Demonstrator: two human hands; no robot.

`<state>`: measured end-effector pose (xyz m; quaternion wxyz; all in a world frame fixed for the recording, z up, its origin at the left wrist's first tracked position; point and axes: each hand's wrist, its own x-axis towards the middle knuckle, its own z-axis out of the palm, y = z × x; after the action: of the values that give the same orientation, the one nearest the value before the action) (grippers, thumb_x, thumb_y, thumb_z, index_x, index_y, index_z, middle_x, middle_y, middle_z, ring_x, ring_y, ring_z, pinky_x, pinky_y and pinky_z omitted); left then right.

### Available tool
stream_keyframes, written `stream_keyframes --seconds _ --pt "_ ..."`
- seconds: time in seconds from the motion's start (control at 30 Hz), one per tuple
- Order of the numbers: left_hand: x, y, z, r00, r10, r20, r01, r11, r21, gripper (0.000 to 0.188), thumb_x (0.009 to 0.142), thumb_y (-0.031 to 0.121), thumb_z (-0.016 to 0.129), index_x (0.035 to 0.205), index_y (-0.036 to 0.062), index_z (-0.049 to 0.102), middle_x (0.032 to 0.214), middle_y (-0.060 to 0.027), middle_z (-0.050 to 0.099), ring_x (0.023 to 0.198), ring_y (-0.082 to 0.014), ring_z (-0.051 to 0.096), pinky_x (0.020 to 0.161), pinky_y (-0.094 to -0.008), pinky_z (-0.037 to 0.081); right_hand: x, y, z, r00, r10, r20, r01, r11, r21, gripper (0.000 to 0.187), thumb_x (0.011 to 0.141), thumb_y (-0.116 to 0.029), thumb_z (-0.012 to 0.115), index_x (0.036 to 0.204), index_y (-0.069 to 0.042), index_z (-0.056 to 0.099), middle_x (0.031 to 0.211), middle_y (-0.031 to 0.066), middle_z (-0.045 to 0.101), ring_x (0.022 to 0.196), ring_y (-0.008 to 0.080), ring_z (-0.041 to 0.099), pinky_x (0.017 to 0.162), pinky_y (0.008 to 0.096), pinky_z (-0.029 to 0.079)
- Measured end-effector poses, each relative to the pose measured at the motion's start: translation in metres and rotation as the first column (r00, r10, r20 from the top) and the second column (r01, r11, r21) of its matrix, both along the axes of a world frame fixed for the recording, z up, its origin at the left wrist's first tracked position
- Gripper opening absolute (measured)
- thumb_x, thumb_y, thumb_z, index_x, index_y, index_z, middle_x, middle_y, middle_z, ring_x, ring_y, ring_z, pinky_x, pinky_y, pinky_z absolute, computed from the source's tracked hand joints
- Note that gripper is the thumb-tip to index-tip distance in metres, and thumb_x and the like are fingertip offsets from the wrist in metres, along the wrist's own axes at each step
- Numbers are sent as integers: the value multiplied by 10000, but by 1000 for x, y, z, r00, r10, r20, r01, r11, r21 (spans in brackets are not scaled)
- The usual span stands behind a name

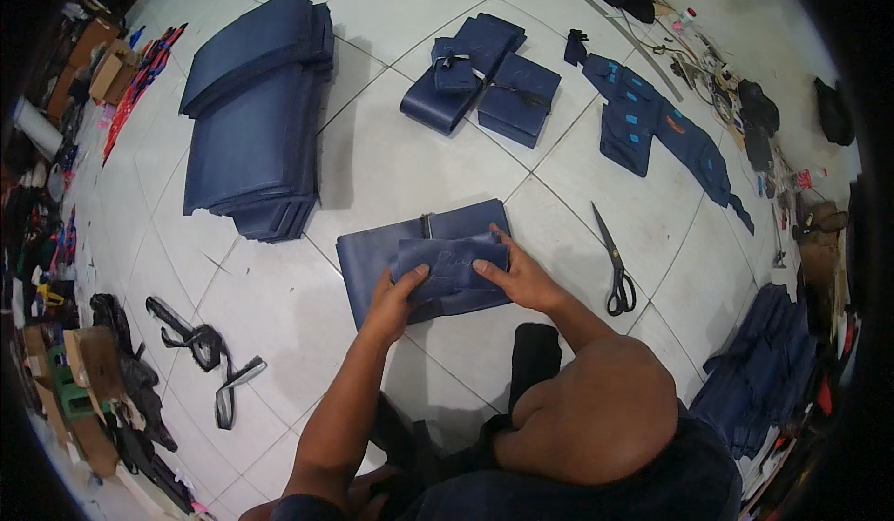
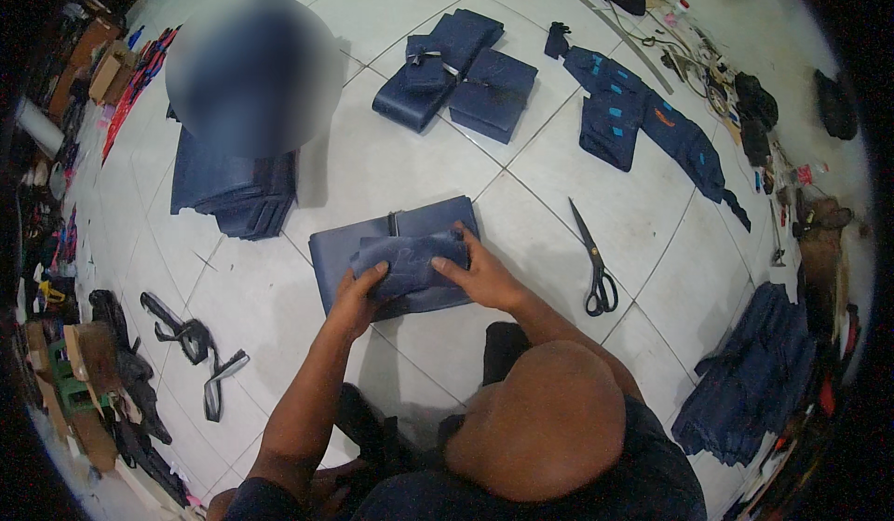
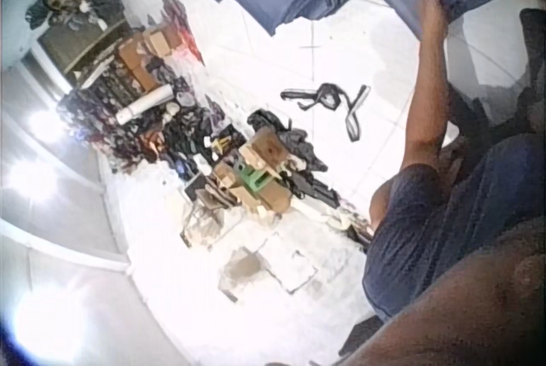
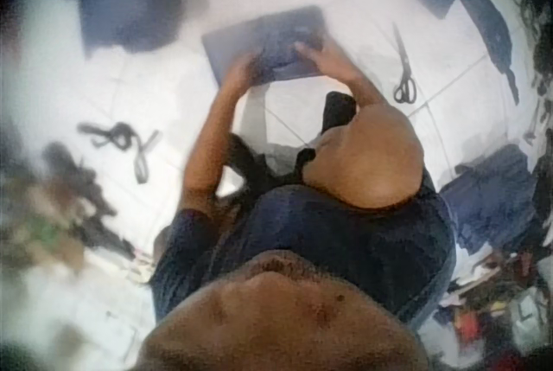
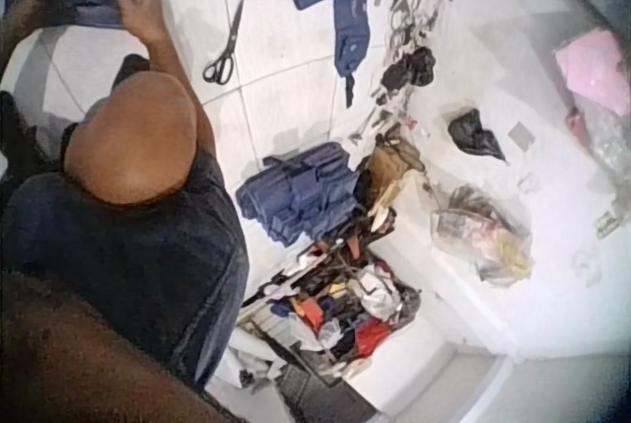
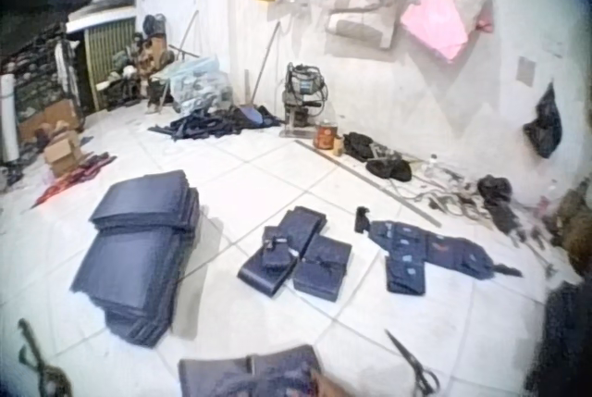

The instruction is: The person sorts through blue fabric pieces and ties them into bundles using strips of dark fabric, then stacks the bundles on a pile.

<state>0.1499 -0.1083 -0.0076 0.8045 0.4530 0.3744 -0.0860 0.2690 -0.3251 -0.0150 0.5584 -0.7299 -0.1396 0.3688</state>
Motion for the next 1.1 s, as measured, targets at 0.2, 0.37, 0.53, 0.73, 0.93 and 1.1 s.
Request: stream_keyframes --seconds 0.2,0.37,0.53,0.73,0.93,1.1 --pt "1 -3 -14 999 -25 36 22 997 69 649 894 277 715 1390 11 392 1300 -181 537 1207 -329 554 1007 -517 476 -13 5 -2 954 -63 295 112 982 -153 874 872 -395 773 1440 80 309 1304 287 530 1200 332 572 998 402 481" --pt "0 -4 -23 1000 -8 24 6 995 99 666 903 295 719 1394 0 379 1318 -197 527 1212 -340 554 987 -519 497 -19 9 11 932 -238 274 285 947 -149 571 883 -372 763 1199 46 540 1089 197 640 986 271 653 858 372 525" --pt "5 -2 1 997 -54 -57 59 993 98 746 870 332 760 1404 -9 366 1355 -207 510 1239 -353 537 997 -525 489 -4 -2 11 953 -295 67 303 932 -199 361 926 -341 719 944 14 658 865 95 679 829 177 664 731 355 523" --pt "2 -1 5 1000 -21 -20 23 988 154 630 823 248 807 1314 4 498 1174 -119 648 1097 -223 615 968 -347 490 35 -23 -8 792 -605 81 562 774 291 188 1033 -164 557 1053 15 609 961 78 687 827 130 642 746 268 534" --pt "4 1 63 900 -231 369 226 972 56 575 784 184 796 1262 -16 546 1164 -105 663 1085 -212 616 989 -352 471 56 -26 4 922 -385 -41 383 890 249 220 1039 -227 550 1113 -32 619 1003 48 686 854 118 637 738 261 518" --pt "10 8 71 893 15 449 87 975 -206 671 767 277 831 1298 -4 532 1230 -129 638 1143 -270 617 1013 -415 478 23 5 53 776 -142 -615 409 855 319 260 1034 -299 530 1199 -111 602 949 12 676 719 87 572 601 238 445"
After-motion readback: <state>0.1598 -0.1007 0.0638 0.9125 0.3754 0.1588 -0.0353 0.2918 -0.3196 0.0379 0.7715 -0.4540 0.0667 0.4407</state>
